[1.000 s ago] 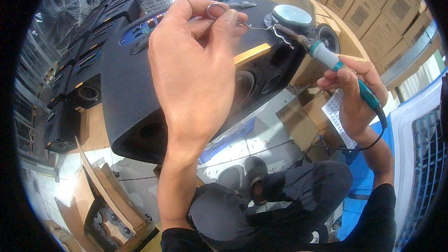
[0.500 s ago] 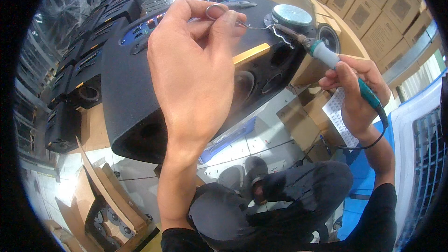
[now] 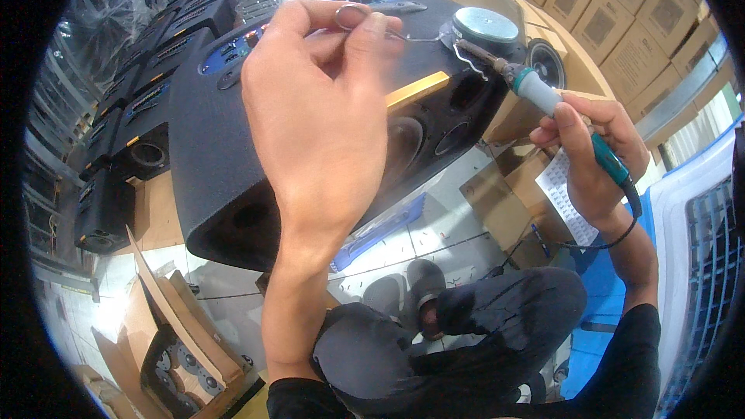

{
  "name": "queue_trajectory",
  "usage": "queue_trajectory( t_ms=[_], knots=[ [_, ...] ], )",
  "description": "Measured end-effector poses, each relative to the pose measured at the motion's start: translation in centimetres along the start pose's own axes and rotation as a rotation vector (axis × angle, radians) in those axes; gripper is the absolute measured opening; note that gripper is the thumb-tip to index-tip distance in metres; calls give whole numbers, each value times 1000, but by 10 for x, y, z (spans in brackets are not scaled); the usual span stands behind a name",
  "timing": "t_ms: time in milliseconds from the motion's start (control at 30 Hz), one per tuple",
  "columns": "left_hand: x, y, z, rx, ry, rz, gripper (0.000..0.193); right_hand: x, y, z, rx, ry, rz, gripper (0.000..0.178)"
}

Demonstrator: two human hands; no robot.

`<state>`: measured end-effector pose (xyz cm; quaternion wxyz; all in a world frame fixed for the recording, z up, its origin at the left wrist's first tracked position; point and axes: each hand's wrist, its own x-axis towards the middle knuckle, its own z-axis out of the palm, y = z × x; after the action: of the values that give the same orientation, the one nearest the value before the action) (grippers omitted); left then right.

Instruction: The person assembles a speaker by attaching a circular component to the top, soldering wires, and securing the part. They handle the speaker, a soldering iron, and wires throughout the process.

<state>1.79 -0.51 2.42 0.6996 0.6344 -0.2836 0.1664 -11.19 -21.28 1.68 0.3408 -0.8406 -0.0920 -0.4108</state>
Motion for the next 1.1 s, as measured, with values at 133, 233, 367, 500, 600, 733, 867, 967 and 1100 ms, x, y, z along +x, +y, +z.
queue_trajectory(
  t_ms=[133,233,367,500,600,733,867,967,1100],
  knots=[
    [0,0,0,-11,43,3,18,-1,-1,-2,-82,-14,53,17],
    [0,1,0,-22,51,-1,18,-1,0,-3,-102,-11,21,19],
    [-1,1,0,-21,52,-6,18,-3,2,-5,-74,-67,-35,19],
    [0,0,0,-21,46,9,18,-4,6,-6,-94,-62,-101,19],
    [-1,0,0,-18,45,12,19,-4,6,-9,-182,-80,-139,19],
    [-1,0,0,-20,44,9,19,-4,6,-14,-287,-132,-175,19],
    [-1,0,-1,-8,42,19,19,-3,6,-13,-189,-114,-132,20],
    [0,0,0,-19,42,8,18,-3,4,-13,-133,-97,-50,20],
    [-1,1,0,-30,42,-7,17,-4,4,-15,-158,-100,-33,19]
  ],
)
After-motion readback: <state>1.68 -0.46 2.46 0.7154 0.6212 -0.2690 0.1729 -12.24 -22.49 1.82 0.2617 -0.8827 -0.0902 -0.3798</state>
